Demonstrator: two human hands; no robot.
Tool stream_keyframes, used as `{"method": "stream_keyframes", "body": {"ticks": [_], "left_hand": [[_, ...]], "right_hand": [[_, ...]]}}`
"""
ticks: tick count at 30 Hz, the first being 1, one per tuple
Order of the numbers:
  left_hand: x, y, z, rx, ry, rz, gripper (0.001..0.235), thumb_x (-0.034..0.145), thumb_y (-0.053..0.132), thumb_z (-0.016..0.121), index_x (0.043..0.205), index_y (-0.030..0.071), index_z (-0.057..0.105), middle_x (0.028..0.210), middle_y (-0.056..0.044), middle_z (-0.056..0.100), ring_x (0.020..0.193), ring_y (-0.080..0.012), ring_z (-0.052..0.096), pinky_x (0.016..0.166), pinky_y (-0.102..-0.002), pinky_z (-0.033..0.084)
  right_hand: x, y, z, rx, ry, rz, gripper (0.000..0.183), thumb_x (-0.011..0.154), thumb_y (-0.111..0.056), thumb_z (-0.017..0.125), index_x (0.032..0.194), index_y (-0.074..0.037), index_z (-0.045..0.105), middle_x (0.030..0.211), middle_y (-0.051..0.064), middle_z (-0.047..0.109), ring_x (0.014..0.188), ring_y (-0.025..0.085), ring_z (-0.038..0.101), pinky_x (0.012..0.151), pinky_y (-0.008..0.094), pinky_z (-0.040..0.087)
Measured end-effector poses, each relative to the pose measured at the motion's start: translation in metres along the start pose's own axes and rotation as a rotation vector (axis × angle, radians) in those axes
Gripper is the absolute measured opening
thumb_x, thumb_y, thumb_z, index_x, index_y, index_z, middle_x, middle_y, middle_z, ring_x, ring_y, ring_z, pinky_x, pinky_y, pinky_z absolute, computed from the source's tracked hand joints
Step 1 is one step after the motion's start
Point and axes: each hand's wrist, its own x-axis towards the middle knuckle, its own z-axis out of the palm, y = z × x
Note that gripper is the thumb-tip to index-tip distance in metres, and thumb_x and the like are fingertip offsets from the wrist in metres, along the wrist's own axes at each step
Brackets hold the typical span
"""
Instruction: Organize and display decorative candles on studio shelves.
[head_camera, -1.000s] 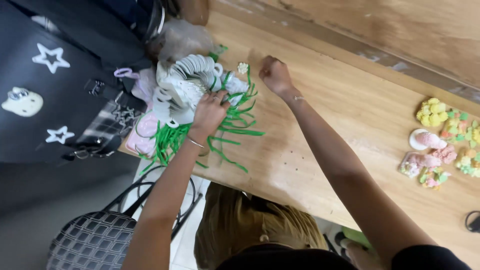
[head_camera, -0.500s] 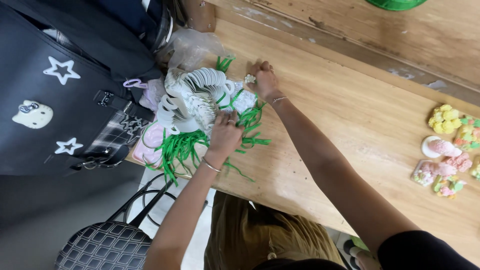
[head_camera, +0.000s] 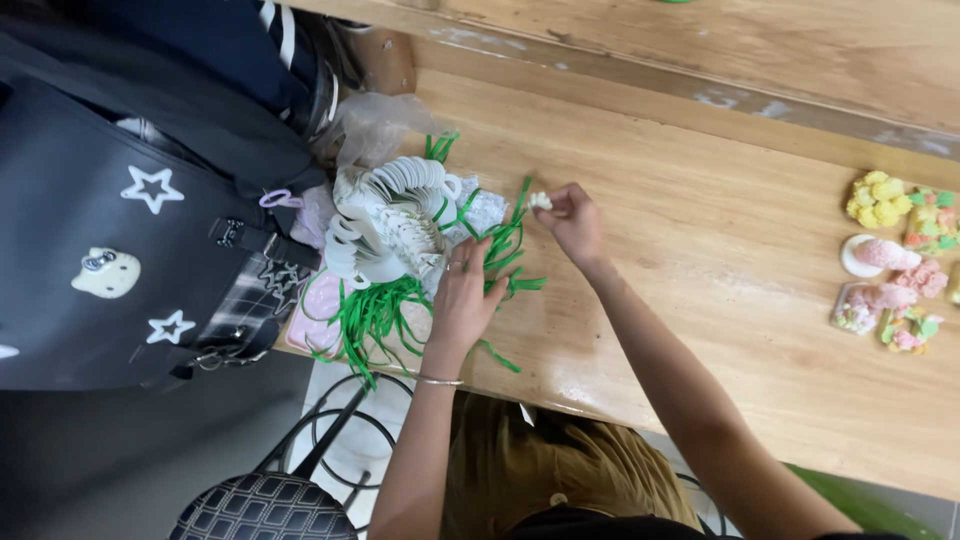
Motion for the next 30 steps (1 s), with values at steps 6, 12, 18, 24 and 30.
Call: {"method": "stream_keyframes", "body": {"ticks": [6, 12, 18, 24, 30], "left_hand": [[0.011, 0.050, -0.024, -0.250, 0.025, 0.018, 0.081, 0.079, 0.010, 0.083, 0.149, 0.004, 0.041, 0.136, -0.025, 0.055, 0.124, -0.0432, 0.057, 0.100, -0.046, 0.050], [0.019, 0.075, -0.019, -0.303, -0.126, 0.046, 0.074, 0.079, 0.010, 0.081, 0.144, 0.011, 0.047, 0.136, -0.017, 0.059, 0.112, -0.0363, 0.066, 0.088, -0.041, 0.057], [0.016, 0.078, -0.008, -0.215, -0.026, 0.219, 0.050, 0.080, 0.010, 0.083, 0.125, 0.008, 0.063, 0.121, -0.015, 0.070, 0.110, -0.0357, 0.068, 0.088, -0.042, 0.056], [0.020, 0.085, 0.001, -0.207, -0.067, 0.270, 0.045, 0.077, 0.014, 0.085, 0.117, 0.008, 0.064, 0.112, -0.013, 0.073, 0.102, -0.0334, 0.071, 0.084, -0.041, 0.057], [0.020, 0.094, -0.001, -0.197, -0.063, 0.251, 0.044, 0.079, 0.021, 0.086, 0.115, 0.006, 0.065, 0.111, -0.013, 0.074, 0.097, -0.0336, 0.072, 0.080, -0.042, 0.057]], "right_hand": [[-0.079, -0.066, -0.027, 0.278, -0.023, 0.092, 0.030, 0.084, 0.007, 0.075, 0.112, 0.001, 0.065, 0.103, 0.010, 0.075, 0.095, 0.015, 0.073, 0.087, 0.028, 0.062], [-0.112, -0.101, -0.046, 0.323, -0.050, 0.132, 0.034, 0.085, 0.009, 0.072, 0.118, 0.003, 0.067, 0.103, 0.009, 0.075, 0.096, 0.015, 0.072, 0.089, 0.029, 0.061], [-0.122, -0.102, -0.056, 0.375, -0.041, 0.141, 0.036, 0.087, 0.009, 0.071, 0.122, 0.004, 0.067, 0.106, 0.011, 0.076, 0.098, 0.016, 0.072, 0.091, 0.029, 0.061], [-0.126, -0.103, -0.062, 0.436, -0.015, 0.146, 0.034, 0.088, 0.008, 0.071, 0.121, 0.006, 0.067, 0.106, 0.012, 0.076, 0.098, 0.016, 0.073, 0.092, 0.030, 0.061], [-0.128, -0.101, -0.066, 0.421, 0.017, 0.154, 0.031, 0.092, 0.003, 0.069, 0.123, 0.006, 0.069, 0.109, 0.013, 0.076, 0.097, 0.014, 0.072, 0.090, 0.029, 0.061]]}}
